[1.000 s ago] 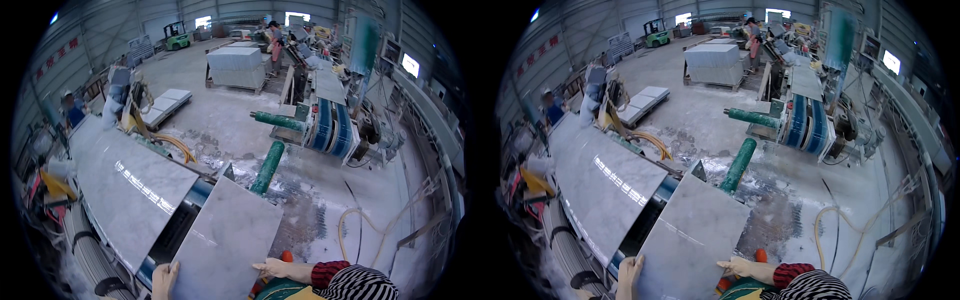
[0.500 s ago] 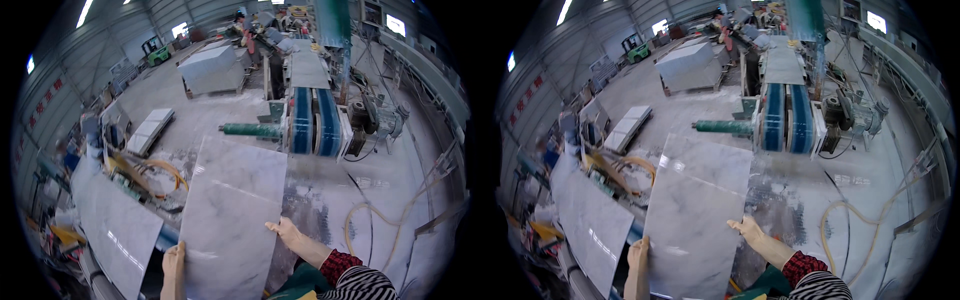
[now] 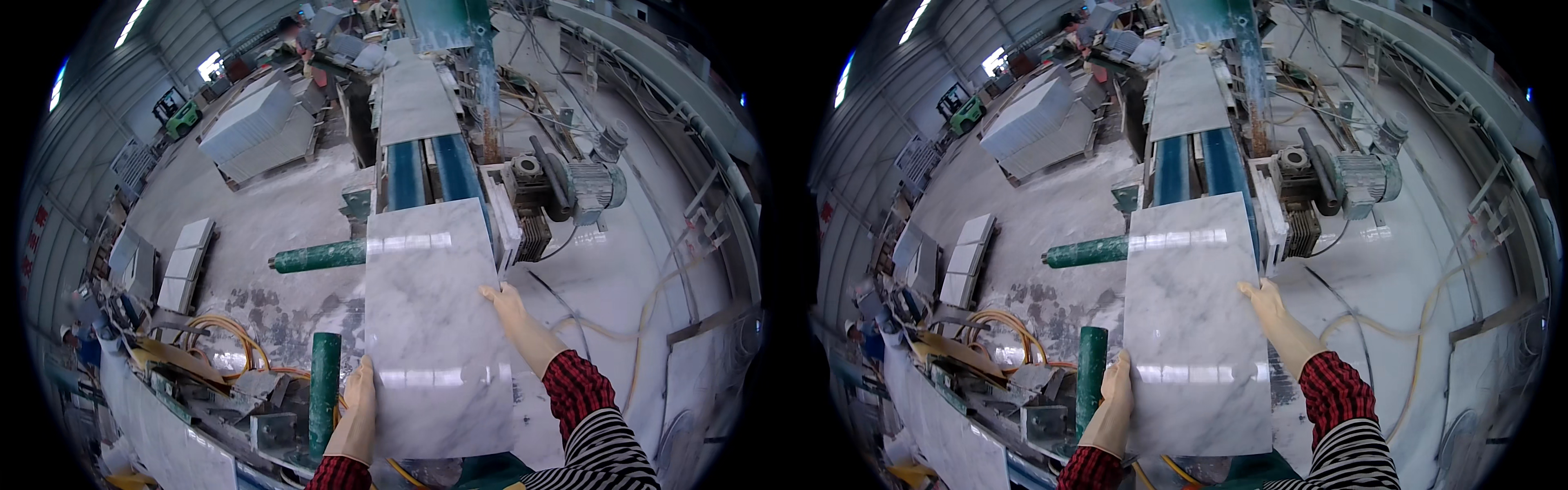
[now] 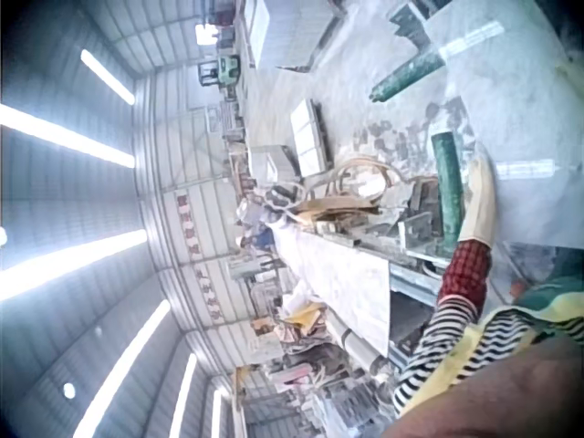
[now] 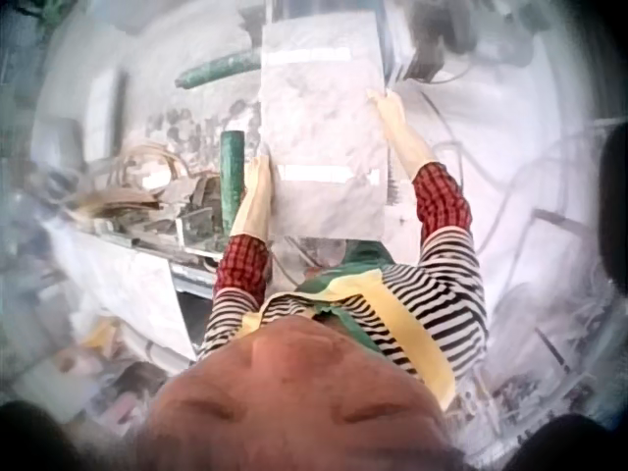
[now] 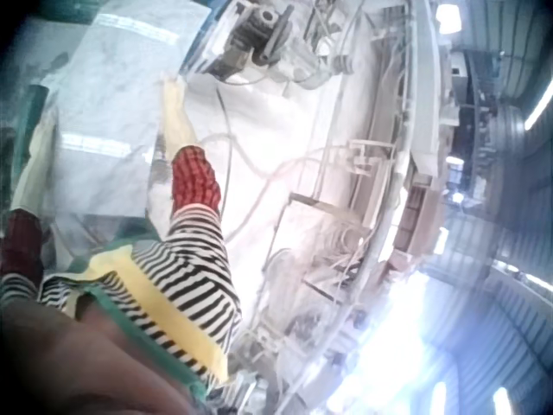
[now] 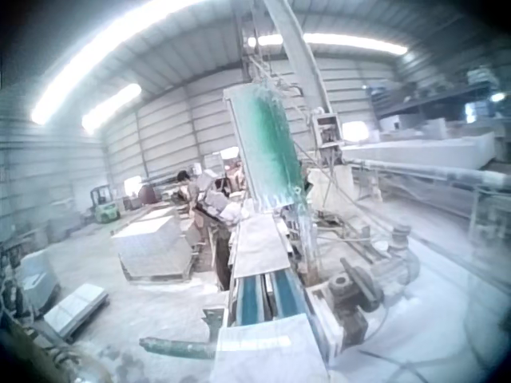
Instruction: The person repeatedly feeds large marble-patterned tiles through a conveyor polishing machine, guiding each tile by hand and flipping it to process both sides. The person stacks finished tiles on a nearby rack.
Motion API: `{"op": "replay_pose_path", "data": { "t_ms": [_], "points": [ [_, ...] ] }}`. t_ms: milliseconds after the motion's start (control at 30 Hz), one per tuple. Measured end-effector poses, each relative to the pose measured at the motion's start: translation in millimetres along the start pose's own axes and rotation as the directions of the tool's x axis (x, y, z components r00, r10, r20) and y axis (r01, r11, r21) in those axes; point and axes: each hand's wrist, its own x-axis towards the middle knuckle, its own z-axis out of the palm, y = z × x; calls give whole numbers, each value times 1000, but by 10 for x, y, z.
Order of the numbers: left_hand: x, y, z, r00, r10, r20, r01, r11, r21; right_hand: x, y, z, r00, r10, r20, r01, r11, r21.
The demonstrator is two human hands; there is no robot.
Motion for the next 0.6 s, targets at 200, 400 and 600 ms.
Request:
{"op": "replay_pose_path", "data": {
  "t_ms": [200,400,600],
  "points": [
    [241,158,241,992,-96,88,108,984,-143,-117,87,-497,909,-381,171,406,712,-572],
    [349,162,260,946,-219,241,275,934,-229,-1409,1116,-697,848,410,336,-522,758,391],
    [561,-40,171,944,-203,260,254,951,-179,-2337,1467,-599,988,23,152,68,823,-565]
  ]
}}
